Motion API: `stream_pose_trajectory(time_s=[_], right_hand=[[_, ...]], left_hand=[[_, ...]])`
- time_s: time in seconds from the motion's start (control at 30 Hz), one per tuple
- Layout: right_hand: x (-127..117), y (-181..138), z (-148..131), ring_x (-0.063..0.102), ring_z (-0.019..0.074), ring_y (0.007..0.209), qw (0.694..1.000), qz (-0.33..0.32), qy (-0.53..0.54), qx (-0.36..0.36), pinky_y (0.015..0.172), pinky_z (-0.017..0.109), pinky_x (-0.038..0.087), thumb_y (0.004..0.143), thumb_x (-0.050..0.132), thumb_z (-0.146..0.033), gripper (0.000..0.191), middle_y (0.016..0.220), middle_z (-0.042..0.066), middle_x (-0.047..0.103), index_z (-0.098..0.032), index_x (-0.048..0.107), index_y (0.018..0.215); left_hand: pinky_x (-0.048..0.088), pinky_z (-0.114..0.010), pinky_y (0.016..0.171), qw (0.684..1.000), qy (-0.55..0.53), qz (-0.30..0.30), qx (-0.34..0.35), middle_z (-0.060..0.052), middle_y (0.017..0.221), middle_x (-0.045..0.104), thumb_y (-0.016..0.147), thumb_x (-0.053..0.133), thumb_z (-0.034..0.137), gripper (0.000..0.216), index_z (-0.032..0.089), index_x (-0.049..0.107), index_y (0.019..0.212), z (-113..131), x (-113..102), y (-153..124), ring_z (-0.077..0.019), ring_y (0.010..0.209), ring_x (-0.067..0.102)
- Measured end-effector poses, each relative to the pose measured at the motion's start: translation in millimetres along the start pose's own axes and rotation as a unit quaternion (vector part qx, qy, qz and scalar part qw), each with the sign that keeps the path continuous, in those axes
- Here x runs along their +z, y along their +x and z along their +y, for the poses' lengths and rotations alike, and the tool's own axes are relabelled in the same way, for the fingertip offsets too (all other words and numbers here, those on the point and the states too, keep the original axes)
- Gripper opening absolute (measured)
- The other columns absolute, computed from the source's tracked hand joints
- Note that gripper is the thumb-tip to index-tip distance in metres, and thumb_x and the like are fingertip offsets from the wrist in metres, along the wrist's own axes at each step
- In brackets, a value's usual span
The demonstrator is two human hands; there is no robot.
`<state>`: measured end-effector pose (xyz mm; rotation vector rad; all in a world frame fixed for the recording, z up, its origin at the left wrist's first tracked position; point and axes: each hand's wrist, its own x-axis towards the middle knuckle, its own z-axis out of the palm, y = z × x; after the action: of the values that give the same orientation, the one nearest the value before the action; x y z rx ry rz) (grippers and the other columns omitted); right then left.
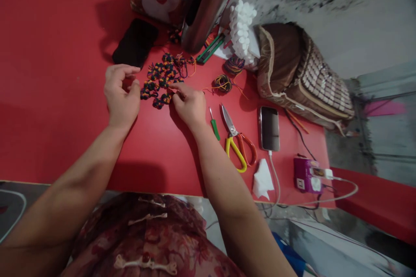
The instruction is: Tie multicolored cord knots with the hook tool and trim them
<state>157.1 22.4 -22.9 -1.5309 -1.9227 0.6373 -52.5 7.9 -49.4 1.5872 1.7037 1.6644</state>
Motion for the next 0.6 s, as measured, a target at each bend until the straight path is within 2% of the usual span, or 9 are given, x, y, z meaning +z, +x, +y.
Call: stream_pose_trajectory(time_s=[0.07, 0.13, 0.17, 0.23, 0.3, 0.37, 0.47, 0.57, 0.6], right_hand=[[0.8, 1.8, 2.6, 0.071, 0.0183, 0.077, 0.999, 0.013, 0.035, 0.020, 0.083, 0.033, 0.055, 0.096, 0.063, -0.010, 0.038, 0.086, 0.002, 0.082, -0.018, 0.090, 0.121], [1.6, 3.9, 4.6, 0.067, 0.0163, 0.073, 0.995, 0.033, 0.080, 0.043, 0.080, 0.031, 0.054, 0.096, 0.062, -0.011, 0.033, 0.076, -0.002, 0.073, -0.017, 0.089, 0.114], [1.9, 5.0, 5.4, 0.064, 0.0153, 0.070, 0.992, 0.044, 0.102, 0.051, 0.077, 0.030, 0.052, 0.096, 0.062, -0.011, 0.031, 0.072, -0.004, 0.068, -0.017, 0.088, 0.111], [2.1, 7.2, 6.6, 0.058, 0.0138, 0.066, 0.986, 0.062, 0.143, 0.063, 0.073, 0.028, 0.049, 0.095, 0.060, -0.011, 0.029, 0.066, -0.007, 0.059, -0.017, 0.086, 0.105], [1.8, 9.5, 8.4, 0.055, 0.0130, 0.064, 0.978, 0.076, 0.180, 0.066, 0.071, 0.028, 0.047, 0.094, 0.059, -0.011, 0.027, 0.065, -0.008, 0.054, -0.017, 0.084, 0.102], [0.9, 12.6, 12.1, 0.055, 0.0129, 0.065, 0.974, 0.090, 0.199, 0.061, 0.072, 0.029, 0.048, 0.093, 0.059, -0.011, 0.025, 0.066, -0.008, 0.052, -0.017, 0.083, 0.101], [-2.1, 17.5, 21.0, 0.055, 0.0137, 0.068, 0.972, 0.115, 0.199, 0.044, 0.075, 0.030, 0.050, 0.092, 0.060, -0.011, 0.023, 0.067, -0.007, 0.049, -0.019, 0.081, 0.098], [-8.4, 15.7, 25.1, 0.056, 0.0133, 0.072, 0.968, 0.138, 0.209, 0.017, 0.078, 0.031, 0.054, 0.098, 0.057, -0.014, 0.023, 0.072, -0.006, 0.047, -0.020, 0.080, 0.099], [-11.3, 12.0, 23.4, 0.055, 0.0128, 0.072, 0.965, 0.148, 0.217, 0.008, 0.078, 0.030, 0.053, 0.101, 0.056, -0.017, 0.023, 0.074, -0.005, 0.046, -0.020, 0.079, 0.102]], left_hand=[[0.068, -0.046, 0.102, 1.000, -0.001, -0.003, 0.000, -0.009, 0.128, 0.071, 0.105, 0.076, 0.027, 0.014, 0.027, 0.081, 0.118, -2.0, 0.5, 0.5, -0.0261, 0.107, 0.076], [0.068, -0.048, 0.105, 1.000, 0.006, -0.023, 0.006, -0.010, 0.131, 0.070, 0.104, 0.080, 0.032, 0.018, 0.028, 0.079, 0.122, -1.2, 0.1, 0.2, -0.0292, 0.116, 0.076], [0.067, -0.050, 0.109, 0.999, 0.015, -0.049, 0.014, -0.010, 0.136, 0.070, 0.101, 0.085, 0.034, 0.029, 0.029, 0.077, 0.128, 0.8, -0.2, -0.5, -0.0319, 0.124, 0.076], [0.059, -0.058, 0.125, 0.990, 0.053, -0.130, 0.034, -0.012, 0.153, 0.067, 0.087, 0.101, 0.039, 0.068, 0.032, 0.070, 0.147, 7.4, -0.2, -3.1, -0.0400, 0.150, 0.067], [0.038, -0.068, 0.143, 0.967, 0.113, -0.224, 0.045, -0.015, 0.175, 0.057, 0.071, 0.112, 0.042, 0.111, 0.033, 0.058, 0.168, 15.5, 1.0, -6.0, -0.0482, 0.173, 0.044], [0.025, -0.070, 0.148, 0.947, 0.148, -0.280, 0.054, -0.018, 0.187, 0.045, 0.067, 0.115, 0.041, 0.129, 0.029, 0.049, 0.177, 20.7, 3.0, -7.1, -0.0517, 0.181, 0.028], [0.026, -0.064, 0.149, 0.940, 0.153, -0.300, 0.054, -0.024, 0.187, 0.047, 0.078, 0.108, 0.038, 0.120, 0.018, 0.048, 0.180, 18.1, 5.5, -3.0, -0.0485, 0.180, 0.034], [0.024, -0.060, 0.151, 0.939, 0.144, -0.307, 0.056, -0.020, 0.186, 0.049, 0.095, 0.094, 0.053, 0.096, 0.017, 0.057, 0.175, 11.0, 5.3, 3.6, -0.0458, 0.178, 0.037], [0.022, -0.058, 0.152, 0.938, 0.141, -0.310, 0.059, -0.018, 0.187, 0.048, 0.096, 0.091, 0.061, 0.095, 0.017, 0.058, 0.174, 10.6, 4.6, 5.0, -0.0457, 0.179, 0.036]])
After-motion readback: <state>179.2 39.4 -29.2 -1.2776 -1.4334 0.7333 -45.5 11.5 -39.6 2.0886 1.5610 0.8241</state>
